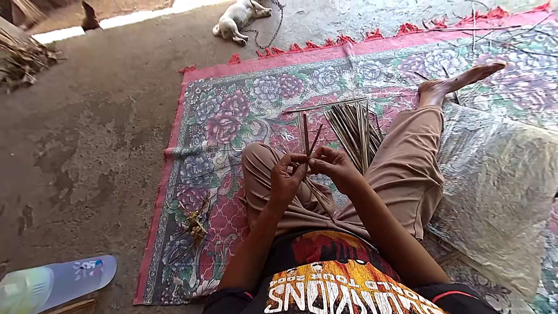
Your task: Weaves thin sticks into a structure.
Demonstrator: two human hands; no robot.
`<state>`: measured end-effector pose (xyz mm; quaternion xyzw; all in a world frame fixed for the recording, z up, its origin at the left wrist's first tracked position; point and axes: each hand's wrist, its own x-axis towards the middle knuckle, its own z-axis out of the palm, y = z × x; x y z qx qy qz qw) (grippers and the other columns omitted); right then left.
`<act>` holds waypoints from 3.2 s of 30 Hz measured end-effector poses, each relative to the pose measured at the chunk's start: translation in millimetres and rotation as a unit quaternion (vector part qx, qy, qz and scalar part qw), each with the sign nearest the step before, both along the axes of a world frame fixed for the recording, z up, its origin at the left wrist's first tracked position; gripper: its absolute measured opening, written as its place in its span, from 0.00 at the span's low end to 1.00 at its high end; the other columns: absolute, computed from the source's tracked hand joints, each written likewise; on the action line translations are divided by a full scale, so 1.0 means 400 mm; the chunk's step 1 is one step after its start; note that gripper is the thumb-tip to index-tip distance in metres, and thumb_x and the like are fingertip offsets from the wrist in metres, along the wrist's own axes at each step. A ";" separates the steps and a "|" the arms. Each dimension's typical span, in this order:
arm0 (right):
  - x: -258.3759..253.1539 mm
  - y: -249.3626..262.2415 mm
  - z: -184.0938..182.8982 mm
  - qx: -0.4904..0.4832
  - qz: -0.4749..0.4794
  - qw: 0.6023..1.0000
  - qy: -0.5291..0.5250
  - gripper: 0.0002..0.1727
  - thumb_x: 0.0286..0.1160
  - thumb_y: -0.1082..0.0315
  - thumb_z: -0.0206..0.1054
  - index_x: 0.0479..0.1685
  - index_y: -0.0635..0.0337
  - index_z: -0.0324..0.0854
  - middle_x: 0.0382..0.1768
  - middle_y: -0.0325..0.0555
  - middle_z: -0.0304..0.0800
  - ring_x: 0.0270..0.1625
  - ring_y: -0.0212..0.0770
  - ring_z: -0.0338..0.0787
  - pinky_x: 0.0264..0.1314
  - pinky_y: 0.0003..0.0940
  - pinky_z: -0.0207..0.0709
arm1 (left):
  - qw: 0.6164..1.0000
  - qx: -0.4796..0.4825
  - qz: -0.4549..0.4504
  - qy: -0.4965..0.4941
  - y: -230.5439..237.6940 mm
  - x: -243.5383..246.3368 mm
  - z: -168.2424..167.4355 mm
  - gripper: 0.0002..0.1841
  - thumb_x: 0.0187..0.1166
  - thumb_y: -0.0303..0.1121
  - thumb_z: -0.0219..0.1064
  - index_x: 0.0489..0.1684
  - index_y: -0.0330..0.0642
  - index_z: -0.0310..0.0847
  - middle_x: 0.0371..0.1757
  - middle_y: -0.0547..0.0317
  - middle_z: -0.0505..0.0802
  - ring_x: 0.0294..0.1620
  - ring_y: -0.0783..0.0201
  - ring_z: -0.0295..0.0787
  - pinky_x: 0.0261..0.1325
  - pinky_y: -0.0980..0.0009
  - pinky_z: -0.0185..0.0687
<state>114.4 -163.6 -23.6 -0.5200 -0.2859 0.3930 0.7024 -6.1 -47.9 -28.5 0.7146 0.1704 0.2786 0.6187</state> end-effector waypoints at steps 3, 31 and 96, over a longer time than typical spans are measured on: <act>0.011 -0.003 -0.004 0.026 0.000 1.000 0.002 0.08 0.73 0.78 0.66 0.41 0.54 0.75 0.29 0.36 0.88 0.33 0.30 0.90 0.45 0.30 0.88 | 0.996 0.089 0.017 -0.007 0.007 0.003 -0.005 0.07 0.75 0.21 0.70 0.46 0.37 0.88 0.45 0.60 0.92 0.31 0.76 0.84 0.34 0.80 0.82; 0.090 -0.059 0.041 0.018 -0.041 0.944 -0.326 0.09 0.84 0.69 0.62 0.51 0.63 0.84 0.45 0.35 0.91 0.43 0.23 0.88 0.49 0.23 0.85 | 0.965 0.095 -0.213 0.122 -0.030 0.107 0.042 0.18 0.90 0.32 0.56 0.33 0.32 0.88 0.24 0.59 0.89 0.25 0.70 0.83 0.37 0.66 0.80; 0.061 -0.015 -0.023 0.042 0.072 0.983 -0.163 0.03 0.71 0.82 0.71 0.38 0.66 0.87 0.36 0.39 0.91 0.34 0.27 0.89 0.39 0.24 0.87 | 0.962 -0.187 -0.178 0.083 0.082 -0.022 -0.007 0.07 0.76 0.18 0.66 0.43 0.36 0.88 0.32 0.61 0.94 0.26 0.73 0.89 0.32 0.77 0.88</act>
